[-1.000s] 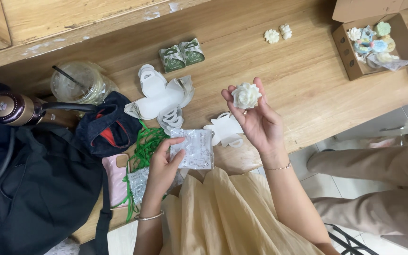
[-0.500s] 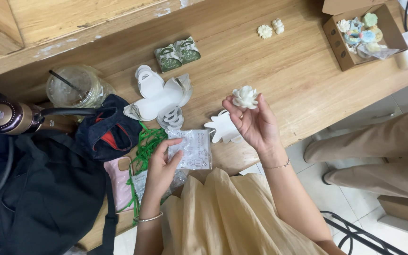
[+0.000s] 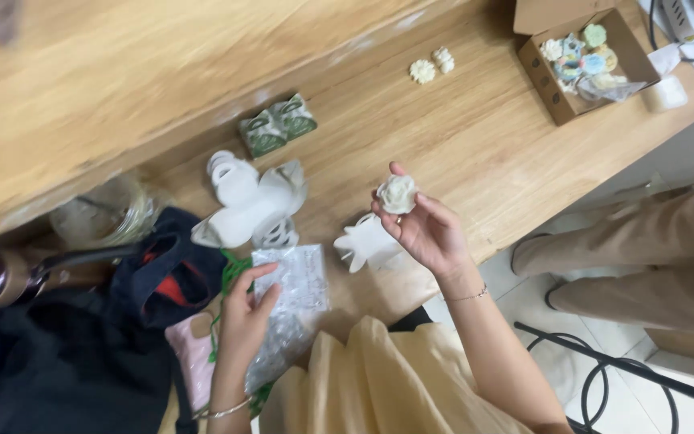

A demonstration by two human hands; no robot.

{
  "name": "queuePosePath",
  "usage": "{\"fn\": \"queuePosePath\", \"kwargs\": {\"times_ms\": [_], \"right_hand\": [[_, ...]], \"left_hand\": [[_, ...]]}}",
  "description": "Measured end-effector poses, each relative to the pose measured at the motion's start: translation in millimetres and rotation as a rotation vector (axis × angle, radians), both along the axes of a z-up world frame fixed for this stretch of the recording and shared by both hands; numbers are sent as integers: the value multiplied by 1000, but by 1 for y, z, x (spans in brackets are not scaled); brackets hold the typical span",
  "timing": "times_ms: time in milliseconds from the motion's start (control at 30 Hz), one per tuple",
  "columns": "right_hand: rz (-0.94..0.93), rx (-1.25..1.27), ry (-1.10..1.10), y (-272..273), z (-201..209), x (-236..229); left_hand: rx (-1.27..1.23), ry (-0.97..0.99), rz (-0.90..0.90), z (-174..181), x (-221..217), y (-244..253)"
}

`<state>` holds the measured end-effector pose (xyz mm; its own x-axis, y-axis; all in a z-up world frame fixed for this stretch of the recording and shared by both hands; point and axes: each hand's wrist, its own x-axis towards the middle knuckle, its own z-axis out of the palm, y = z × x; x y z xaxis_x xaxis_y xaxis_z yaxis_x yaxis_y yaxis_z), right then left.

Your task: Packing small flower-shaped candles into decorative gift boxes.

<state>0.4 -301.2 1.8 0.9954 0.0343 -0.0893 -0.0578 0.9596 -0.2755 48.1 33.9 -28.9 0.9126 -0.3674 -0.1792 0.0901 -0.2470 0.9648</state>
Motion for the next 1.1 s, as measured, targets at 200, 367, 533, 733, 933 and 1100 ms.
{"fn": "queuePosePath", "kwargs": {"times_ms": [200,367,533,733,933,1100], "right_hand": [[-21,8,-68,-110,-41,34],[-219,-213,276,-238,-106,85],[-308,-450,399,-374,-197,161],[-374,-896,542,-448,-255,254],[-421,-1144,473,-451,-288,297],[-385,-1090,603,-450,-292,287]], "left_hand": [[130,-8,105,-5,-5,-64],[246,114,200,-32,-24,-134],[226,129,259,-88,-44,-152],[164,44,393,-156,-83,-149],[314,226,508,-56,-81,-219],[140,214,446,2,-48,-280]]}}
